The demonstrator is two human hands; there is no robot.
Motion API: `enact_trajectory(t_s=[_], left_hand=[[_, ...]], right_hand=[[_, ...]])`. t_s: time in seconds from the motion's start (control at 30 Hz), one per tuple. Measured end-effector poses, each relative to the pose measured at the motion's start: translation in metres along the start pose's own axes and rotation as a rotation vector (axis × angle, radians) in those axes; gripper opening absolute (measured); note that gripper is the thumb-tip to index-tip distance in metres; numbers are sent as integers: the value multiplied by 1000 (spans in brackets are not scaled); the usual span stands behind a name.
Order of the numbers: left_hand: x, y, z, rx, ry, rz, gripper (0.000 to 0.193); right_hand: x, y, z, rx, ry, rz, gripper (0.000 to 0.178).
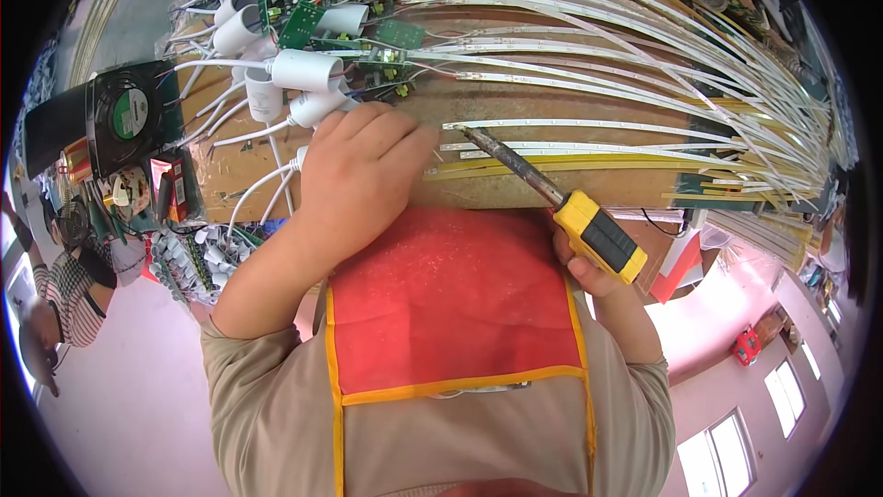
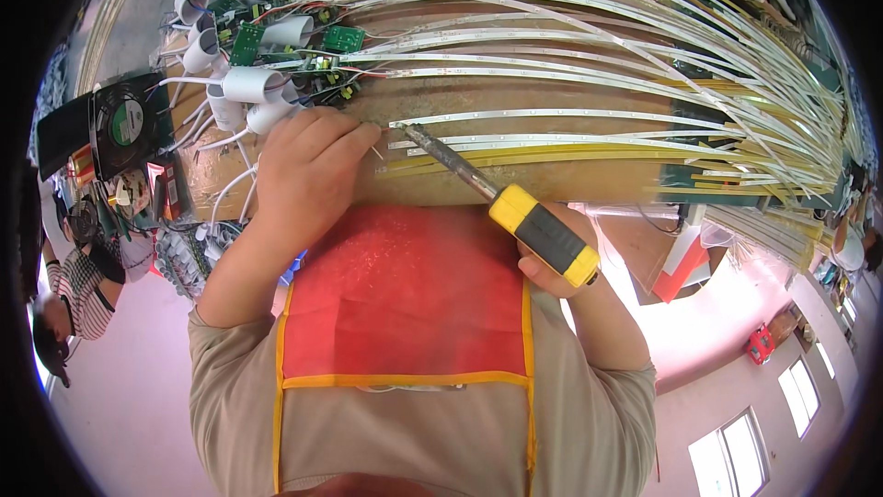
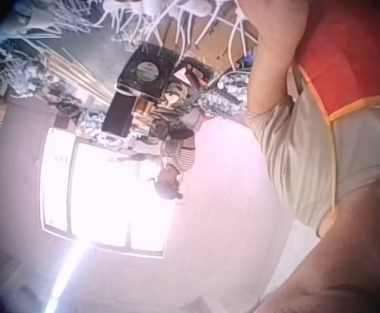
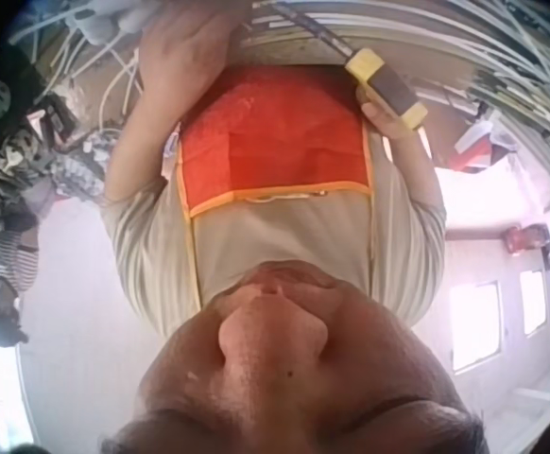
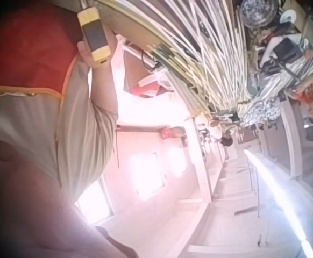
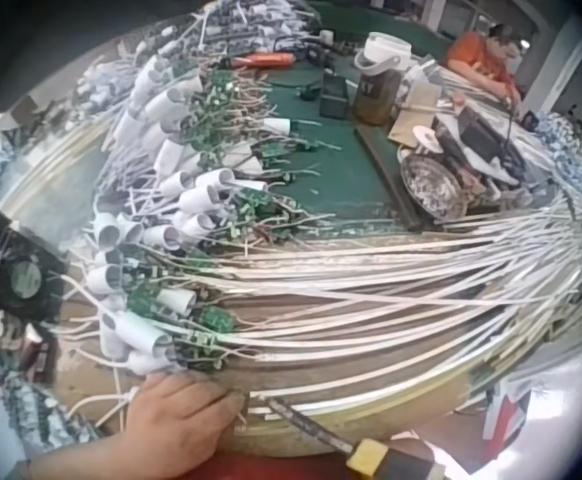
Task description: The recorder is using a hot glue gun to assemble or secure components within LED strip housing/casings on a factory assembly line.
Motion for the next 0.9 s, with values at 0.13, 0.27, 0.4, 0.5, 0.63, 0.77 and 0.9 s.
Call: enact_trajectory(t_s=[0.13,0.27,0.4,0.5,0.63,0.77,0.9], left_hand=[[0,1,0,-20,-7,-18,31],[-1,3,-1,-31,-7,-35,32],[2,7,3,-99,20,-36,26],[2,7,1,-98,30,-34,25],[1,8,2,-96,31,-40,25],[0,8,2,-95,27,-42,24],[1,8,3,-94,18,-50,24]], right_hand=[[-10,1,-19,68,-62,35,27],[-11,3,-22,111,-42,23,25],[-11,2,-21,89,-51,55,21],[-9,1,-20,83,-29,80,25],[-6,0,-15,121,-8,109,29],[-7,0,-14,165,37,84,29],[-10,1,-17,143,24,97,27]])
Point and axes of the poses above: each hand's wrist, its own x-axis away from the middle knuckle, its own y-axis out of the palm, z = x × y, the point moved 9 cm from there along -x, towards the middle knuckle, and after that the axes turned 3 degrees about y, right-handed, at the moved point
